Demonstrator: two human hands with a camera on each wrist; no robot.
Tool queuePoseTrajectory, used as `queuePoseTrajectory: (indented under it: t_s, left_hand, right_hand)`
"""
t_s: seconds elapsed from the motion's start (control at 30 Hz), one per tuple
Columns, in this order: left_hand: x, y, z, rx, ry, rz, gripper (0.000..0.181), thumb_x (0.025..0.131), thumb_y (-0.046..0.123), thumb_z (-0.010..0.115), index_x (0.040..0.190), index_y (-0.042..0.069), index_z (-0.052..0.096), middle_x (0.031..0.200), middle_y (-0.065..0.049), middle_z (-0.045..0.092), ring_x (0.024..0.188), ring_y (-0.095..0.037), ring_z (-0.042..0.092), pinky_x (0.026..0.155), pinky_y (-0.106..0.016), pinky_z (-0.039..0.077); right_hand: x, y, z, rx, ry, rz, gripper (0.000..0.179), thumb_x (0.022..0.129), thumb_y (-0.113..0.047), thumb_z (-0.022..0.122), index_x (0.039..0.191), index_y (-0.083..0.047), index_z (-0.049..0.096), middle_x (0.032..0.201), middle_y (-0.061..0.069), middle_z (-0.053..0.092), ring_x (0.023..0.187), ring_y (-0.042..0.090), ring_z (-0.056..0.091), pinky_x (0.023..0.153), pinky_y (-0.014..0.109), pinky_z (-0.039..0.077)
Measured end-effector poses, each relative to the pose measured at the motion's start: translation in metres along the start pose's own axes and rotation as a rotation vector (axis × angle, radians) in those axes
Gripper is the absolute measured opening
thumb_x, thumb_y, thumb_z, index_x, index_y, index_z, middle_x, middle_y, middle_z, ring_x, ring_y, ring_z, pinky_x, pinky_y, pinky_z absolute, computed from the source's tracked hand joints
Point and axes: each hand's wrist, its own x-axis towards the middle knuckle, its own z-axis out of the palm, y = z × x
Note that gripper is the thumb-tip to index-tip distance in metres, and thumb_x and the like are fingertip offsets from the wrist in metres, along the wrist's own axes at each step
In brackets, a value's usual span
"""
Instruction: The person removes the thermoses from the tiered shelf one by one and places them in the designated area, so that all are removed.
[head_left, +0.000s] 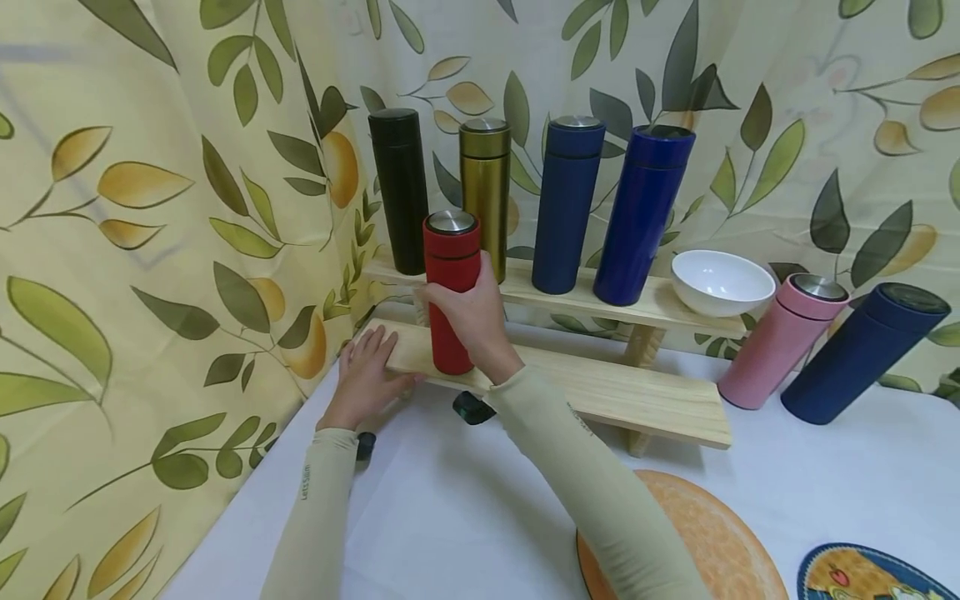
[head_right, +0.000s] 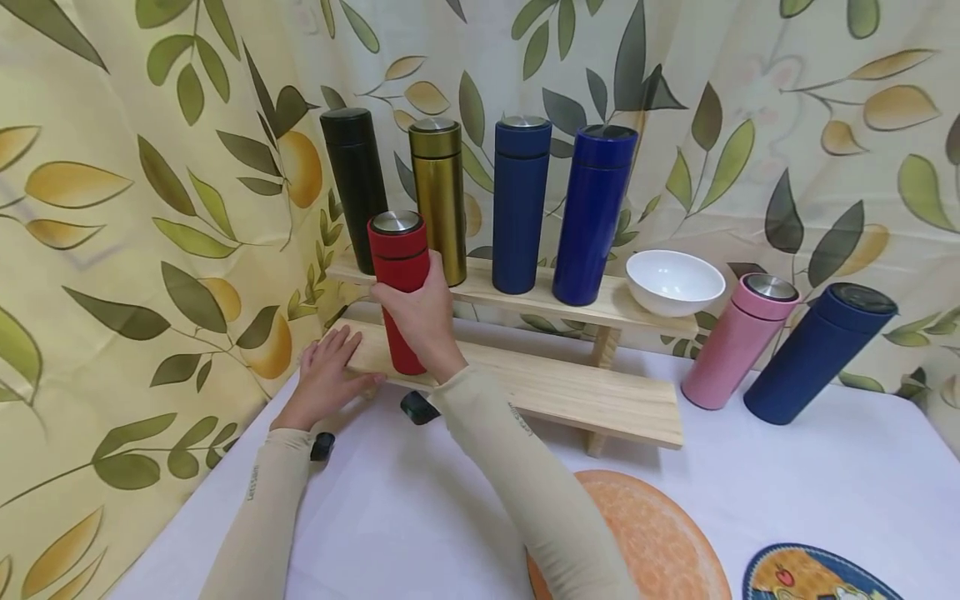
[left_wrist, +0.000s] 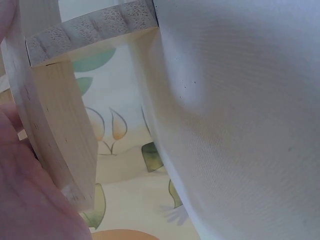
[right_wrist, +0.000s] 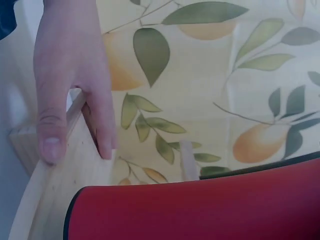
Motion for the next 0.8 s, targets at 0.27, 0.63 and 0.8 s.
queuePoseTrajectory:
  t_s: [0.27,0.63,0.8]
  left_hand:
    - [-0.002,0.0,-0.001,0.008,0.003,0.014,0.099,0.095,0.057,0.076,0.165,-0.001,0.035,0.173,-0.026,0.022,0.162,-0.041,0.011,0.126,-0.059,-0.004]
    - [-0.001,-0.001,-0.002,-0.017,0.015,0.032,0.102,0.095,0.055,0.078,0.165,-0.004,0.034,0.173,-0.028,0.019,0.162,-0.042,0.008,0.126,-0.058,-0.005]
    - [-0.001,-0.002,0.0,-0.01,0.012,0.051,0.101,0.095,0.056,0.077,0.165,-0.004,0.034,0.173,-0.03,0.02,0.161,-0.043,0.009,0.126,-0.06,-0.004]
  right_hand:
    - [-0.016,-0.011,-0.019,-0.014,-0.018,-0.003,0.063,0.088,-0.013,0.077,0.142,-0.014,0.046,0.126,0.007,0.064,0.112,0.028,0.063,0.093,0.05,0.055]
    - [-0.037,-0.022,-0.054,-0.004,0.003,-0.053,0.065,0.088,-0.011,0.078,0.143,-0.014,0.043,0.129,0.01,0.062,0.116,0.031,0.062,0.096,0.053,0.054]
    - [-0.044,-0.024,-0.073,-0.005,0.053,-0.043,0.064,0.088,-0.01,0.078,0.143,-0.013,0.044,0.129,0.011,0.062,0.115,0.031,0.062,0.095,0.053,0.053]
